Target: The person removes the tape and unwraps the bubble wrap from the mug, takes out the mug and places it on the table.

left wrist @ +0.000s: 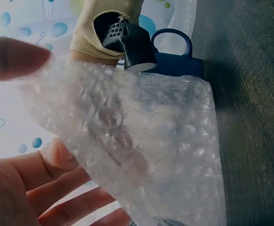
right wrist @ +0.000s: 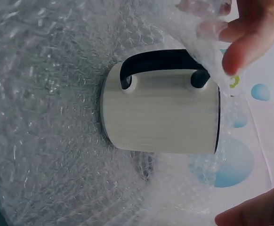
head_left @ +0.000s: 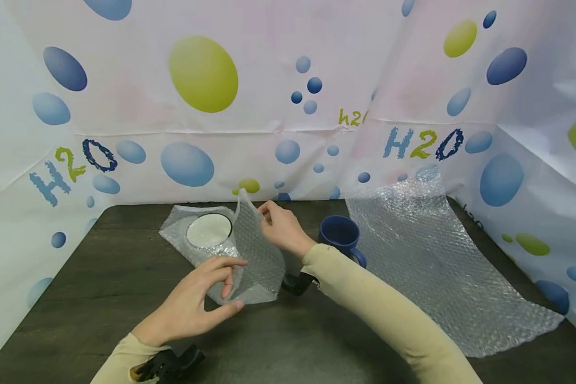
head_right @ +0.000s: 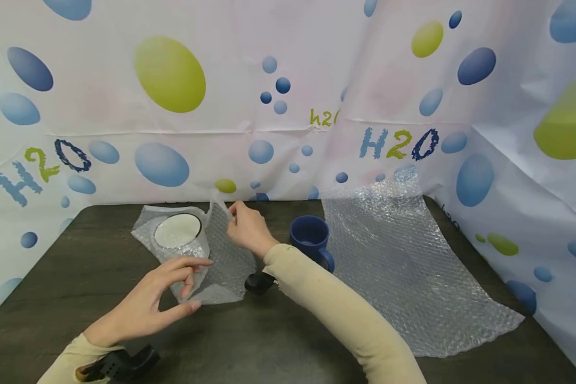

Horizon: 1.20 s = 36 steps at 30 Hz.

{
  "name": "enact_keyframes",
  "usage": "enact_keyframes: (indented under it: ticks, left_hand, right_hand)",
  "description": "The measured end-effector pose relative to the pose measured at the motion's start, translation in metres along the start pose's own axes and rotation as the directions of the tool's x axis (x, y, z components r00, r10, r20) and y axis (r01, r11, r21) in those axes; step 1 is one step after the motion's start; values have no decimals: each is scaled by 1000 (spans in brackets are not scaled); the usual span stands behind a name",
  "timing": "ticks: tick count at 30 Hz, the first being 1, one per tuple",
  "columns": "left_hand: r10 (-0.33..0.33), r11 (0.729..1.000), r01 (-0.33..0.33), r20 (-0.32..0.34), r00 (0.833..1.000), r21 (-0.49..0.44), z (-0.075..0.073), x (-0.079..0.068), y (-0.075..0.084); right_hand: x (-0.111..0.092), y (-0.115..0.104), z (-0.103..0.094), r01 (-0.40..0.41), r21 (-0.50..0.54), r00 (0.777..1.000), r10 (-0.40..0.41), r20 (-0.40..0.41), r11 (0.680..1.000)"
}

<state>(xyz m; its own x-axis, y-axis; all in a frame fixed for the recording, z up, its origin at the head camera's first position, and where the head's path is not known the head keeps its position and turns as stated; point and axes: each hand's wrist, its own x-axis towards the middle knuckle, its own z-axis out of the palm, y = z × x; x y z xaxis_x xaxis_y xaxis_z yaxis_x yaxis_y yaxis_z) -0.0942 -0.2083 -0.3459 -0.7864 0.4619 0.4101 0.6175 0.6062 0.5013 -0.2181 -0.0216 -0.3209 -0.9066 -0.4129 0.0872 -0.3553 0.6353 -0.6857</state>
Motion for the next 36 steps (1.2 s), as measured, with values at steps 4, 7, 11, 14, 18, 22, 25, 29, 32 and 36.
enact_keyframes:
  ticks: [4, 7, 11, 14, 18, 22, 25, 29, 32, 36]
  left_hand:
    - [-12, 1000, 12, 10, 1000, 15, 3, 2, 0]
    - [-54, 998, 54, 12, 998, 21, 6, 2, 1]
    - [-86, 994, 87, -21, 996, 61, 5, 1, 2]
    - [-48, 992, 55, -67, 997, 110, 5, 3, 2]
    - [25, 988, -7, -114, 993, 155, 8, 5, 2]
    - [67, 980, -36, -153, 986, 196, 10, 7, 3]
    - [106, 971, -62, -183, 977, 229, 7, 6, 6]
    - [140, 959, -79, -215, 967, 271, 0, 5, 8]
    - [135, 956, -69, -217, 967, 286, -3, 3, 10]
    - [133, 952, -66, -210, 969, 300, -4, 1, 12]
  right_hand:
    - [-1, 2, -2, -20, -31, 999, 22, 48, 999]
    - [-4, 3, 0, -29, -52, 995, 34, 93, 998]
    - [-8, 4, 1, -36, -76, 990, 46, 132, 996]
    - [-11, 5, -2, -37, -91, 989, 49, 140, 995]
    - [-13, 11, -5, -38, -116, 981, 59, 185, 992]
    - [-16, 17, -7, -47, -134, 969, 78, 235, 990]
    - [-18, 18, -8, -43, -136, 964, 77, 253, 990]
    - [-23, 22, -10, -44, -129, 959, 78, 273, 991]
    - [-27, 27, -9, -65, -103, 950, 93, 298, 993]
    - [-30, 32, -5, -81, -37, 941, 89, 327, 996]
